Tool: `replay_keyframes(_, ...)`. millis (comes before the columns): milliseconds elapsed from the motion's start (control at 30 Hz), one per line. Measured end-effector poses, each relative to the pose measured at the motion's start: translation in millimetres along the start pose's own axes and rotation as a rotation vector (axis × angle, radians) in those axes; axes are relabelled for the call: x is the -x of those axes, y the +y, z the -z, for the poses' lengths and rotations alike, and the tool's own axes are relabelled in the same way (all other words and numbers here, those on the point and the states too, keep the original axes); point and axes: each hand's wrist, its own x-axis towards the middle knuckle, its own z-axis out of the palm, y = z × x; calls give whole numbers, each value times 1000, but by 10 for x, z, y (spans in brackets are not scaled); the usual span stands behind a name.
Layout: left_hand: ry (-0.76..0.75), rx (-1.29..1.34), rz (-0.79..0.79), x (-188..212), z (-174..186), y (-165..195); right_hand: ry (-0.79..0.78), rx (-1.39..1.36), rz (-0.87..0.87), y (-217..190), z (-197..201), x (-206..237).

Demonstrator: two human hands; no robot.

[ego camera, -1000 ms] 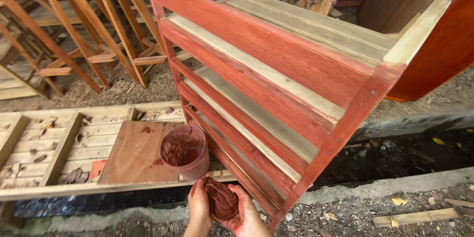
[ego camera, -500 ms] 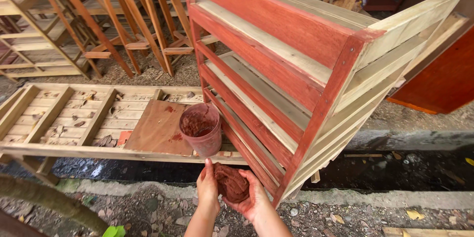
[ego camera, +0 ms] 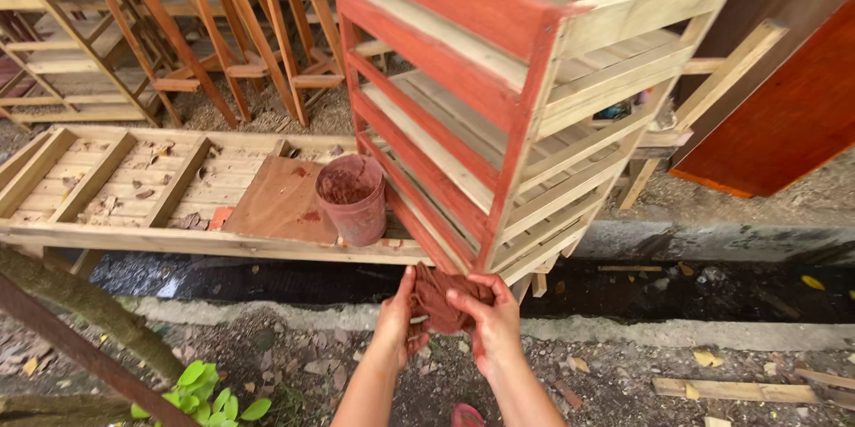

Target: The person applies a red wood stain to a wooden rack using a cloth. They dip the cloth into a bucket of stain, wring it, and wipe it across the frame rails and slats of the rack, working over different sides and surfaces of the piece.

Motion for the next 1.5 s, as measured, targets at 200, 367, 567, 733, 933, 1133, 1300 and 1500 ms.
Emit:
replay_keyframes(200, -150, -187, -4, 264, -385, -110, -259, 544, 441, -204, 506, 171)
replay_keyframes(367, -166, 29, -291, 43, -874, -399, -166, 719, 426, -479, 679, 234)
replay_keyframes(567, -322, 82, -323, -87, -1559, -564, -66, 459, -7, -1073, 1287, -61)
replay_keyframes(733, -191, -96, -559, -411, -2229, -511, -1, 389, 319, -1316, 1839, -734)
replay_keyframes(933, 60, -416, -764, -819, -3045, -459, -26, 295, 285, -2015, 2507, -1476)
replay_keyframes(1133, 249, -662, -702, -813, -3586, -478, -138, 226, 289, -2548, 2861, -1792)
replay_keyframes(1300, 20, -16, -640, -870, -3770, -347, -160, 170, 231, -2713, 3023, -1994)
replay_keyframes(1500, -206, 209, -777, -1071, -4006, -145, -129, 510, 84, -2550, 3083, -2212)
